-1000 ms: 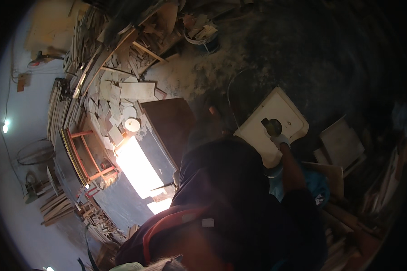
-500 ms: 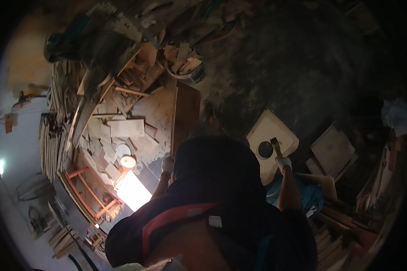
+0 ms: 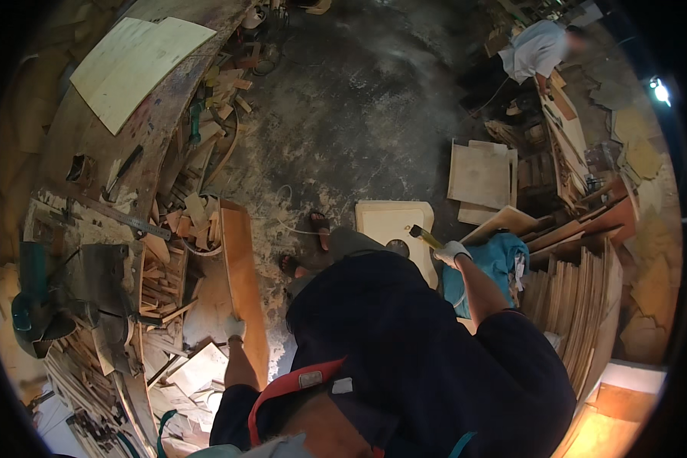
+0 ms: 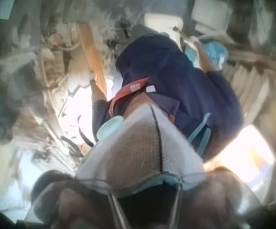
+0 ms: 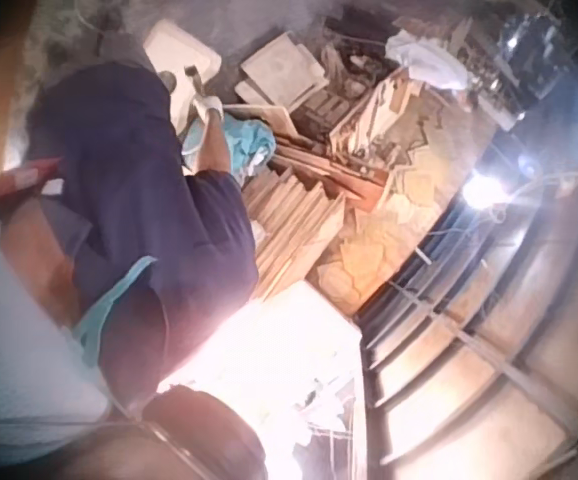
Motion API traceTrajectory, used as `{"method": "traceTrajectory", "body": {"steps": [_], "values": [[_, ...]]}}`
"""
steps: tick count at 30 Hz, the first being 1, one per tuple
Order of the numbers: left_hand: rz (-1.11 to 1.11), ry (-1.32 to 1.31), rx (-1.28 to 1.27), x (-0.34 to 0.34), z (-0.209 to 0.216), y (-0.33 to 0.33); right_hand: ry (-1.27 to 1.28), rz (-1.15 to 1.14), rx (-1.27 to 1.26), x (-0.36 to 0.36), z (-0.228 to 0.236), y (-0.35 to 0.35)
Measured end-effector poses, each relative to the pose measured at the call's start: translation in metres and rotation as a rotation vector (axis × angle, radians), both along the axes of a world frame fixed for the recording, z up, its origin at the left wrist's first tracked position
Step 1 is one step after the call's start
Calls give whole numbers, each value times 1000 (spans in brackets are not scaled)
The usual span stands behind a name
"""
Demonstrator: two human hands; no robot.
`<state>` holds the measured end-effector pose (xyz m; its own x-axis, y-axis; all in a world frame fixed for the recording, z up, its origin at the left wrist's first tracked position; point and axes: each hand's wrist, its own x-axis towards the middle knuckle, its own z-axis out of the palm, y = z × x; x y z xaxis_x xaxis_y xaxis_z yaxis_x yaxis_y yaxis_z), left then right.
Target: The person uses a jigsaw to cut a large wooden panel, then flips and repositions it. They use a nail gun to fasten a smaller wooden panel onto the larger one, aligning and securing the pieces together.
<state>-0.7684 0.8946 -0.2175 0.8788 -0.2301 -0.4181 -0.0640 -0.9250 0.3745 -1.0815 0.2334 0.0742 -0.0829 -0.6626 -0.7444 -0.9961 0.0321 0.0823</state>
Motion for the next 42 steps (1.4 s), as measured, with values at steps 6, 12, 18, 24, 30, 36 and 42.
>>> {"method": "traceTrajectory", "body": {"steps": [6, 12, 18, 24, 30, 36, 42], "values": [[-47, 49, 117, 78, -19, 14, -76, -71, -55, 32, 55, 34], [72, 64, 106, 87, -9, -9, 2, 152, -144, 17, 58, 30], [436, -217, 337, 55, 26, -45, 68, 287, -148, 36, 70, 15], [300, -399, 332, 21, 28, -68, 85, 356, -140, 48, 74, 5], [245, -380, 276, 18, 42, -76, 83, 355, -135, 44, 72, 7], [219, -224, 342, 15, 51, -81, 84, 362, -130, 42, 66, 11], [214, -171, 367, 2, 46, -92, 77, 356, -125, 34, 61, 14]]}}
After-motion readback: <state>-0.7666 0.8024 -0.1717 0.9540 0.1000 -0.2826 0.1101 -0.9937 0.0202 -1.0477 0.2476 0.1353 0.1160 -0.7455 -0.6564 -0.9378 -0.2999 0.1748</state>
